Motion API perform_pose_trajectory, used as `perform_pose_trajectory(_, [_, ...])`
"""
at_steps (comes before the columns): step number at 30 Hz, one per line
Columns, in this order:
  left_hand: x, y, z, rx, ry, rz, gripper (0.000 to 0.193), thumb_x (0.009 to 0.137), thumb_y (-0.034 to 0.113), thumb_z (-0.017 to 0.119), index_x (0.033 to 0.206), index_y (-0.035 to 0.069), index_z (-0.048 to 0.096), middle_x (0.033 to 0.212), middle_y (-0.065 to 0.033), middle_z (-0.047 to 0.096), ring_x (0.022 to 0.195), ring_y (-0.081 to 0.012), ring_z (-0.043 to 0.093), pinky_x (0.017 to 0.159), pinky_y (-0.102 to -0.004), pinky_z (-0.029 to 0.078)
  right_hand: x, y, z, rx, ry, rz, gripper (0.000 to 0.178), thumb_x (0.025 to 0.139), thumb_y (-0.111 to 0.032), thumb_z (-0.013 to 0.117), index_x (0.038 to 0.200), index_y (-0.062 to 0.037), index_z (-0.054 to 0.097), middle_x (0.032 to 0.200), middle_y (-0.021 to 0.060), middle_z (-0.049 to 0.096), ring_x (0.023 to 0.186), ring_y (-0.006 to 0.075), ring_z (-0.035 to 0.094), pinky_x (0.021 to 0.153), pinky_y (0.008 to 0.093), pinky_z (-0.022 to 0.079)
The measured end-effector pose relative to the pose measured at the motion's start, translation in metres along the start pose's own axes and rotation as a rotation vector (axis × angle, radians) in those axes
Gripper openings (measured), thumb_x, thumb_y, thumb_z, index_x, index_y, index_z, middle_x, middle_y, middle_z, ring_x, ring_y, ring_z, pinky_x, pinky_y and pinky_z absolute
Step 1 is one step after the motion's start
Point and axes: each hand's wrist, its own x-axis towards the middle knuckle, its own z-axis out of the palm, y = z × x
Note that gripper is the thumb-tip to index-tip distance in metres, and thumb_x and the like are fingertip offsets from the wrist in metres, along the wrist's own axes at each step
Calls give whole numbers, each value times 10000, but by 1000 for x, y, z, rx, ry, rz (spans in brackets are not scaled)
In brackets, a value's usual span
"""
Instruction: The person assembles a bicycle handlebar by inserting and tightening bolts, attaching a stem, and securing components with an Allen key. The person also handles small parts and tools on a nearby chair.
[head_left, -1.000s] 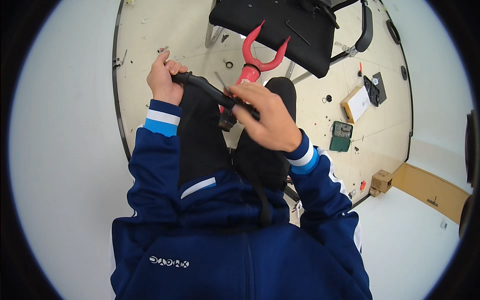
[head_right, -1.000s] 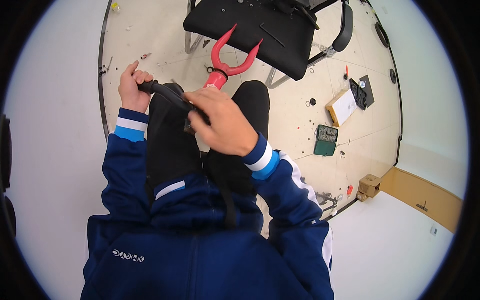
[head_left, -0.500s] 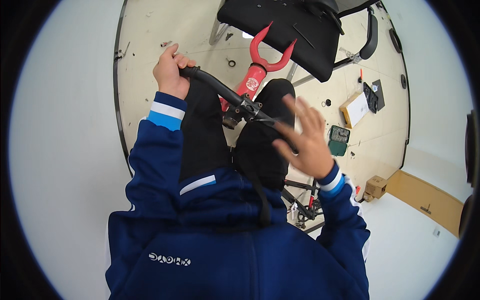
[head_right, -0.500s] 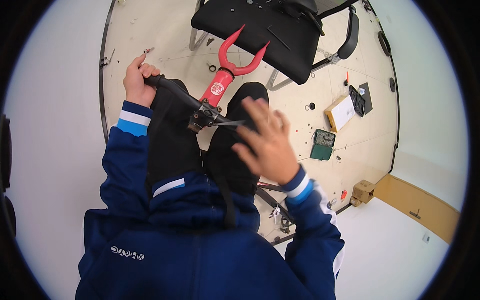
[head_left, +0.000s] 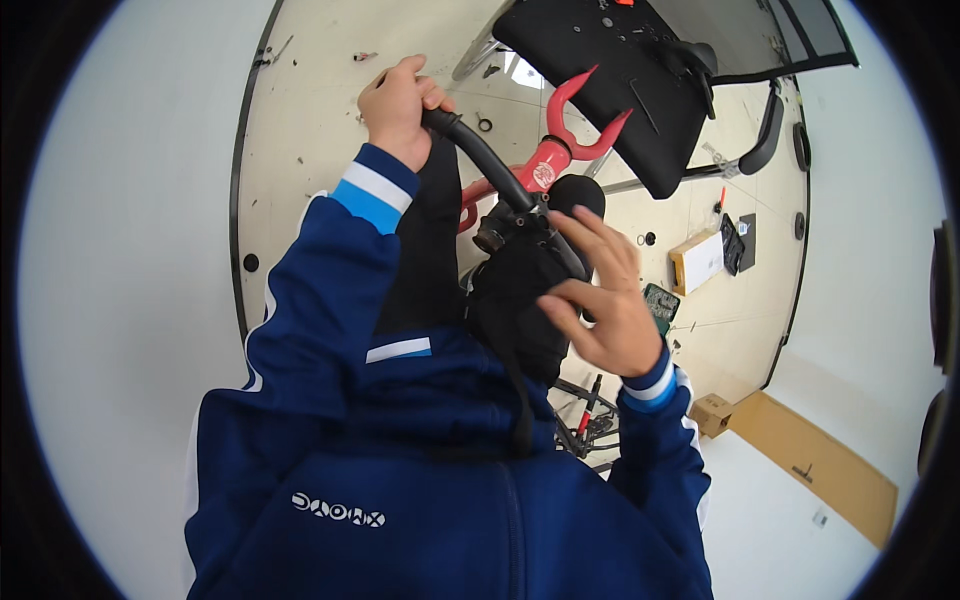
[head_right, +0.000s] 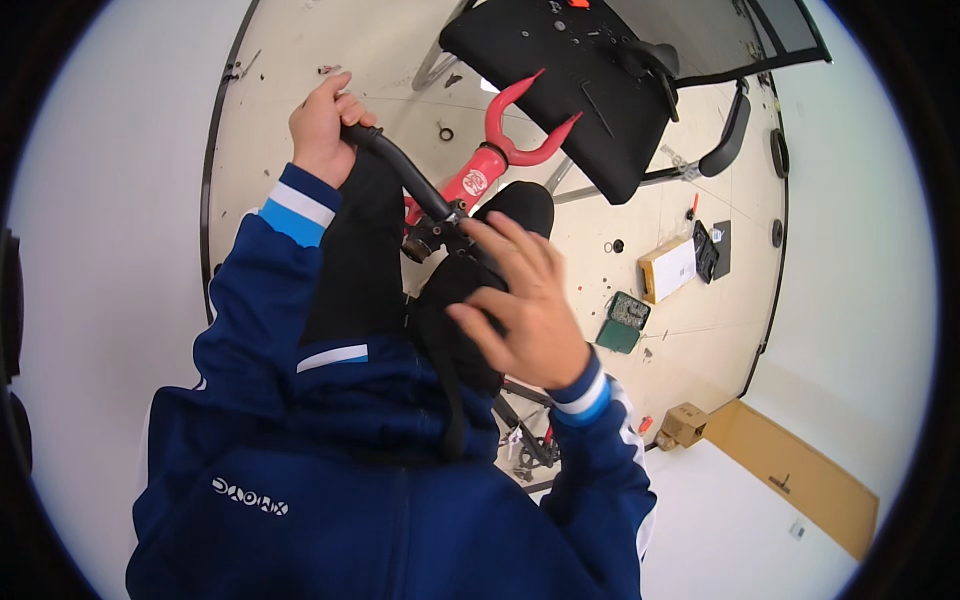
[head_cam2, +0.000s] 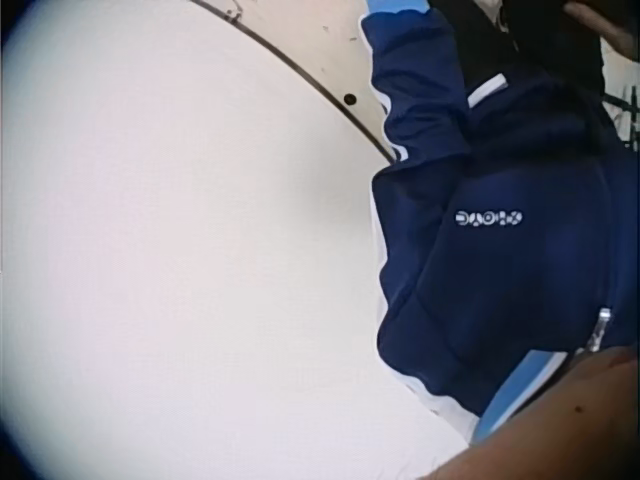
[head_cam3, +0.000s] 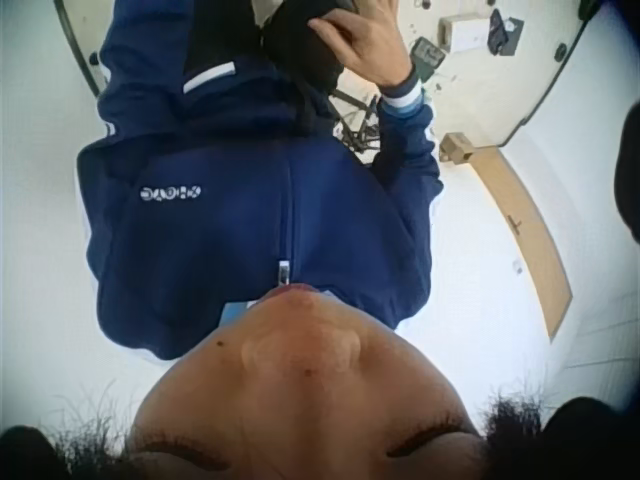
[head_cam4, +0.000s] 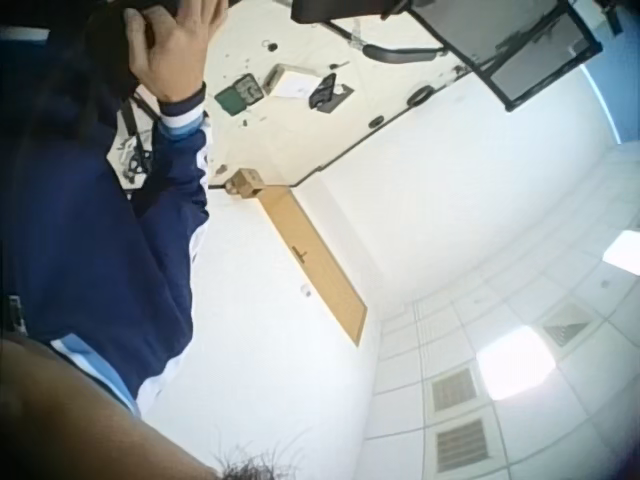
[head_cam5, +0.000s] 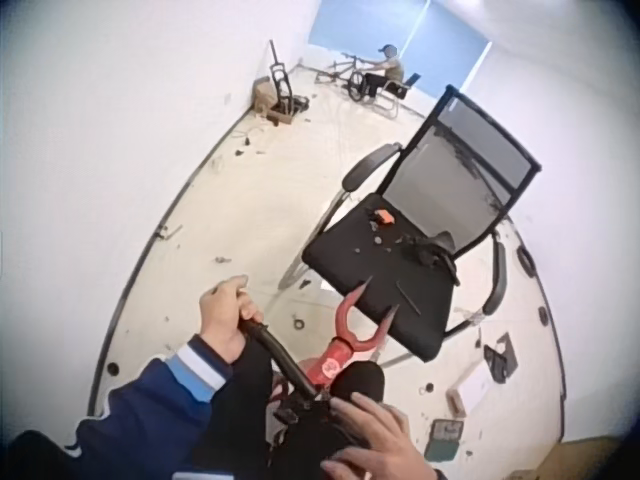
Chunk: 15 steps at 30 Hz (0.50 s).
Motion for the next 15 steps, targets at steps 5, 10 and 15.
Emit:
perform_pose_trajectory(5, [1,1,-3,-26,-8,-9,226,891,80,584,768,76,394,597,-2,372,501,-130,358,544,-357,404,-16,50,-14,-317,233,236,282,849,-189,685,1091,-45,692,1442,190,445,1352,392,373,1081,488,291])
perform_pose_trajectory(10, [1,3,-2,-5,-6,-14,223,897,87,591,784,88,398,598,15,362,507,-117,352,548,-340,383,7,30,-5,-25,158,150,360,880,-137,650,1222,-32,616,1298,191,566,1188,352,557,988,397,436])
perform_pose_trajectory(15, [-1,4,-1,-2,-3,-2,224,892,90,597,785,90,401,600,20,346,509,-112,351,551,-336,388,25,14,17,350,189,369,143,833,-87,710,889,26,643,719,83,639,587,132,576,551,241,445])
